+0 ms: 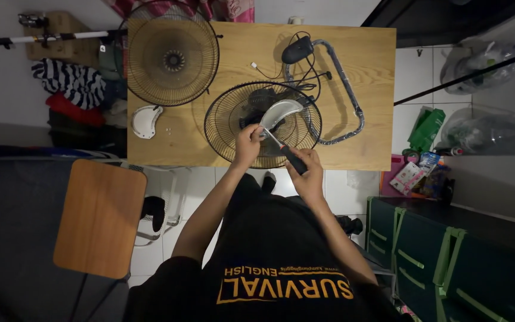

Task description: The person removes the front grille of a table fan, then uses a screwdriver to loosen and remove the fan blades from the motor hub. The removed parts are placed on the table.

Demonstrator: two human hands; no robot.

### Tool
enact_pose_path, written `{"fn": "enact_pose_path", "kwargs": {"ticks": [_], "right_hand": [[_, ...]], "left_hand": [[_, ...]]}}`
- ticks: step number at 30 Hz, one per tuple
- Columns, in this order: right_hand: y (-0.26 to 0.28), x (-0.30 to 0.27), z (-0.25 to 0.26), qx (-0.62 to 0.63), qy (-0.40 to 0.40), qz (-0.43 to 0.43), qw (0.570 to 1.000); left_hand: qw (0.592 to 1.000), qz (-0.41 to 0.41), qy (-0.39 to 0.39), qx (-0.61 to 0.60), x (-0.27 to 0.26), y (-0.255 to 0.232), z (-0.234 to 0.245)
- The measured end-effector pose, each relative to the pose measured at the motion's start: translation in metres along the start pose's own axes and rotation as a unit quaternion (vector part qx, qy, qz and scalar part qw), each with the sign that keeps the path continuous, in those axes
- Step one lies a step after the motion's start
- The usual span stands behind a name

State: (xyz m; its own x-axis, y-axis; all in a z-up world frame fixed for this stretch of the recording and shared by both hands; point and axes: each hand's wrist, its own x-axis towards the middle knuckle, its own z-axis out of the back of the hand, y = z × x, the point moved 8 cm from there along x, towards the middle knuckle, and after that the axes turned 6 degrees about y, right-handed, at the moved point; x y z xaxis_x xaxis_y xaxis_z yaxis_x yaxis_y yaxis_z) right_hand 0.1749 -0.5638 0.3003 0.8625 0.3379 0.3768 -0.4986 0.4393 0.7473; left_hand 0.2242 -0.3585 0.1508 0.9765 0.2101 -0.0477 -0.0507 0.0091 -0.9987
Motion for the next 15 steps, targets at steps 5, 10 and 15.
{"fn": "enact_pose_path", "kwargs": {"ticks": [5, 10, 15], "right_hand": [[-0.065, -0.019, -0.021, 0.197, 0.061, -0.359, 0.910], [-0.049, -0.008, -0.014, 0.101, 0.099, -0.252, 0.957], [-0.020, 0.003, -0.005, 0.170, 0.054, -0.199, 0.964]], "left_hand": [[1.000, 0.011, -0.008, 0.006, 0.000, 0.022, 0.006], [1.000, 0.023, -0.004, 0.006, -0.001, 0.025, 0.008], [0.999, 0.046, 0.005, -0.007, -0.003, 0.022, 0.009]]}}
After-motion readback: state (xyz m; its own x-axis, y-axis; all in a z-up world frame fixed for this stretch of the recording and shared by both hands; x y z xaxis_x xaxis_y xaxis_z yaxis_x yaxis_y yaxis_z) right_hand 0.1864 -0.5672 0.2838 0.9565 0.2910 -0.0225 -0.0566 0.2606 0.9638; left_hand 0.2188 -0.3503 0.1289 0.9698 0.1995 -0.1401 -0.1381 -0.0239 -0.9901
